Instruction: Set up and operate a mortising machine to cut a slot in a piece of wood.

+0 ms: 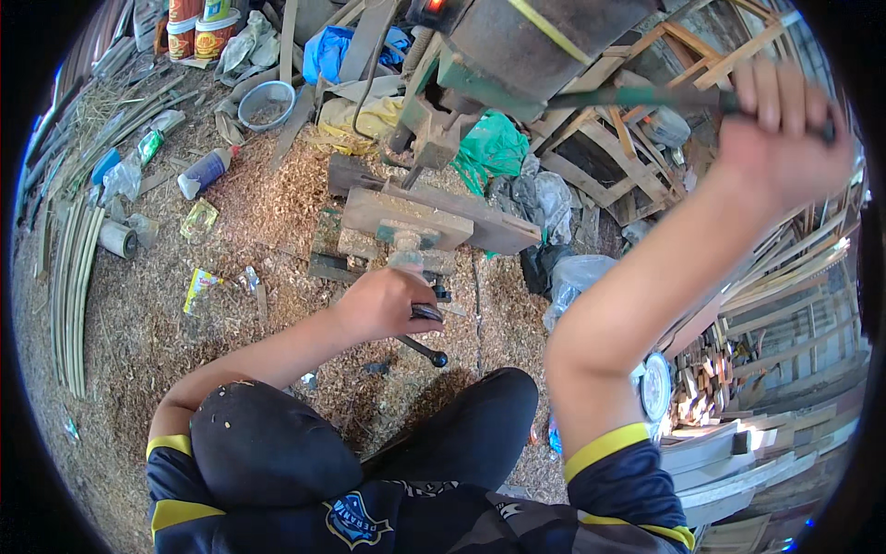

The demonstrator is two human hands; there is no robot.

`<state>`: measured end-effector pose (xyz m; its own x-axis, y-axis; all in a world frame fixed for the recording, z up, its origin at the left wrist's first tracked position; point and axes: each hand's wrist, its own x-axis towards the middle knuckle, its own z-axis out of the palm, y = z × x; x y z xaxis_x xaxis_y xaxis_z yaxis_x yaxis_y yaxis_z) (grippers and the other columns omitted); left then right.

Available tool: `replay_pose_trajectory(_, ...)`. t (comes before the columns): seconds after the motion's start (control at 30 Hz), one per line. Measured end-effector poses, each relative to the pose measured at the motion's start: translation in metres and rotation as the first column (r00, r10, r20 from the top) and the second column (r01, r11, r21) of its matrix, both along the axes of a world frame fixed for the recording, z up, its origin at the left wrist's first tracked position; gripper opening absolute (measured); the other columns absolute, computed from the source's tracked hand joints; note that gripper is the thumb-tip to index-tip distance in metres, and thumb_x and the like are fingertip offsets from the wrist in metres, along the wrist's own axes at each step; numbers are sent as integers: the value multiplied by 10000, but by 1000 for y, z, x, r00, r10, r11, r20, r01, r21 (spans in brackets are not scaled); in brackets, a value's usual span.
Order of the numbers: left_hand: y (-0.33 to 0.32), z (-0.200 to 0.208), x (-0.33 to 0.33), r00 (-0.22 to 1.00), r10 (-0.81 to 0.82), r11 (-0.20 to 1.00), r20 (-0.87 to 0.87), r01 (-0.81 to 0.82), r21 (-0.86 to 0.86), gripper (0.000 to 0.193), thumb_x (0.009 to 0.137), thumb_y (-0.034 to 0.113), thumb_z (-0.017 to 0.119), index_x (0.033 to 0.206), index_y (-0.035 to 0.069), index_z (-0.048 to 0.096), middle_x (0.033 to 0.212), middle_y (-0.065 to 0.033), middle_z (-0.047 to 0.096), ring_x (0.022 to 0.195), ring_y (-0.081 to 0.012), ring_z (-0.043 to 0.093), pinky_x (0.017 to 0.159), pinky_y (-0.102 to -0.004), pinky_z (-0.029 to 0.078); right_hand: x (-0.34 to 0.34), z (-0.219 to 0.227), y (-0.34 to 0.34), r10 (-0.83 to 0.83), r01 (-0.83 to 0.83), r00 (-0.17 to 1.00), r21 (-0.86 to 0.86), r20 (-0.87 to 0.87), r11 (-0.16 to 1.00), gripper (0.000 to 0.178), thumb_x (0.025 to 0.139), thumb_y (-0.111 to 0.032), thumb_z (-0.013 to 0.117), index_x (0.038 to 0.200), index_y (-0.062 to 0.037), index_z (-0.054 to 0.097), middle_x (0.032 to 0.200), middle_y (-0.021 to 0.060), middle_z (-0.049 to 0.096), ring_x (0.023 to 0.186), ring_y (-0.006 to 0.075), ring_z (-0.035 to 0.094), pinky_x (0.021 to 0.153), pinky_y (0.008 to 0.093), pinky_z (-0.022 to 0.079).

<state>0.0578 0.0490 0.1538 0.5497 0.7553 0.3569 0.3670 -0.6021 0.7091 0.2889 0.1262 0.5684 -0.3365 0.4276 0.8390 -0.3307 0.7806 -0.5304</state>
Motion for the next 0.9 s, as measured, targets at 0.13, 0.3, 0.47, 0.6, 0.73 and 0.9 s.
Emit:
replay_pose_trajectory(0.13,0,-4,1,1000,-14,997,16,13,74,269,876,339,924,947,95,836,911,-104,812,894,-316,783,1175,-475,561,-4,-15,-17,-28,29,999,19,-42,999,276,922,-346,481,714,-177,419,580,-23,371,518,156,364,570,372,326)
replay_pose_trajectory(0.3,3,-11,2,998,-8,997,59,4,73,289,875,339,930,928,76,823,915,-90,804,874,-316,773,936,-449,619,8,20,10,2,-2,1000,-38,12,999,273,927,-343,485,718,-178,425,581,-19,373,503,155,358,569,351,319)
replay_pose_trajectory(0.47,3,-8,0,997,-3,997,75,-2,71,285,873,336,930,920,77,820,898,-88,797,880,-315,774,981,-455,617,3,43,37,-14,19,999,-103,48,994,273,897,-296,572,702,-169,430,595,-30,351,553,146,376,627,342,338)
replay_pose_trajectory(0.6,2,-9,-2,999,9,990,53,-16,137,281,867,336,932,918,83,819,884,-99,791,886,-325,773,1046,-458,610,-3,-22,-17,-32,32,999,21,-41,999,276,935,-351,469,722,-177,452,580,-18,385,519,164,401,585,356,347)
replay_pose_trajectory(0.73,2,0,0,999,7,996,49,-11,86,324,874,379,906,902,74,801,872,-123,745,882,-349,737,834,-463,600,-6,-18,-15,-68,70,996,32,-58,997,274,919,-357,504,722,-176,445,583,-19,372,515,162,381,583,368,343)
replay_pose_trajectory(0.9,1,-5,2,997,-1,994,79,-8,108,307,868,356,920,915,72,813,893,-105,771,882,-331,751,848,-451,610,10,42,17,87,-70,987,-127,132,989,251,856,-330,538,680,-198,420,582,-12,369,521,150,356,624,348,333)
